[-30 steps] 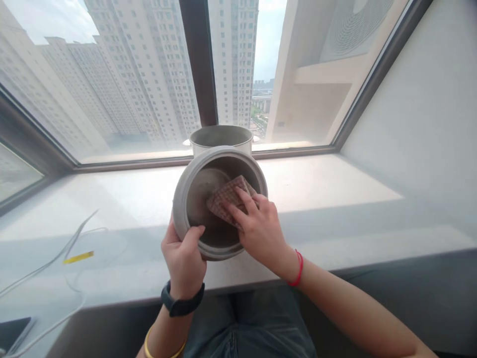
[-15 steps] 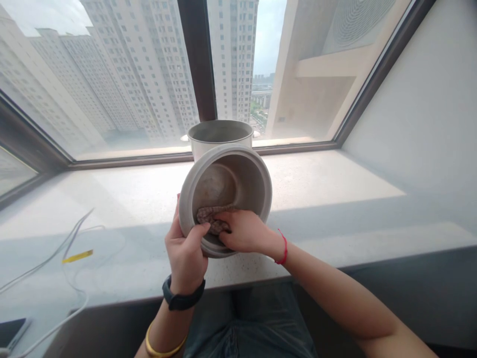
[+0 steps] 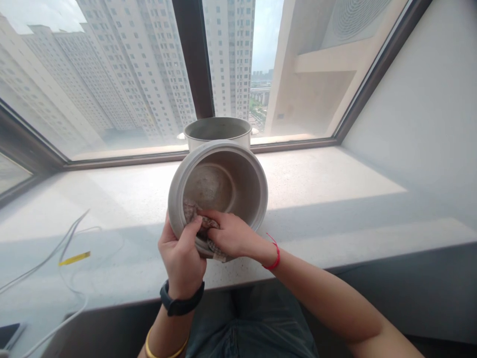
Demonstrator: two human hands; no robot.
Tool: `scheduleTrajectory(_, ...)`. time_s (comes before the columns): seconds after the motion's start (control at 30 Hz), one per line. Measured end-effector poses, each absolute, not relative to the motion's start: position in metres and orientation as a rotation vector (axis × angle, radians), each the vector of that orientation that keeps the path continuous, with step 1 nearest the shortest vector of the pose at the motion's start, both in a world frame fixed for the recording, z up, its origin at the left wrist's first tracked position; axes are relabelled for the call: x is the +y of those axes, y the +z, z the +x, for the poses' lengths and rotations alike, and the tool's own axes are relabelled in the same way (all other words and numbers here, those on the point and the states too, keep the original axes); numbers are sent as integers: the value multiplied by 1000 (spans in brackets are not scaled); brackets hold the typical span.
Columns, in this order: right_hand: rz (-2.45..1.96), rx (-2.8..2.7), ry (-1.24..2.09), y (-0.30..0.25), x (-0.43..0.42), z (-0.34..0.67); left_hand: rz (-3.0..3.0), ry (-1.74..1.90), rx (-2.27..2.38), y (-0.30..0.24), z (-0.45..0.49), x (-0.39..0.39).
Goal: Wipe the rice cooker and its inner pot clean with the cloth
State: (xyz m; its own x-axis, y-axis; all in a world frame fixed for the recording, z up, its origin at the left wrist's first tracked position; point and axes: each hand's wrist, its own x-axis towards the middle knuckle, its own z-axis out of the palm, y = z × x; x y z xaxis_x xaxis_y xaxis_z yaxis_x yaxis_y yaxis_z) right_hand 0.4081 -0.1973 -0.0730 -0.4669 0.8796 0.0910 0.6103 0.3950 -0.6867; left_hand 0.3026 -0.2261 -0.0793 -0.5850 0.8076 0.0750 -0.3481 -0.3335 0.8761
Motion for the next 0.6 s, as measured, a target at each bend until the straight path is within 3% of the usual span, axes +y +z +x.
scheduleTrajectory(0.4,-1596,-2607,-257,-70,-181,451,768,1824,1151,-61,289,-229)
scheduleTrajectory(0.6,-1563,-2506,-101,-73,-206,451,839,1591,1204,-27,275,-224)
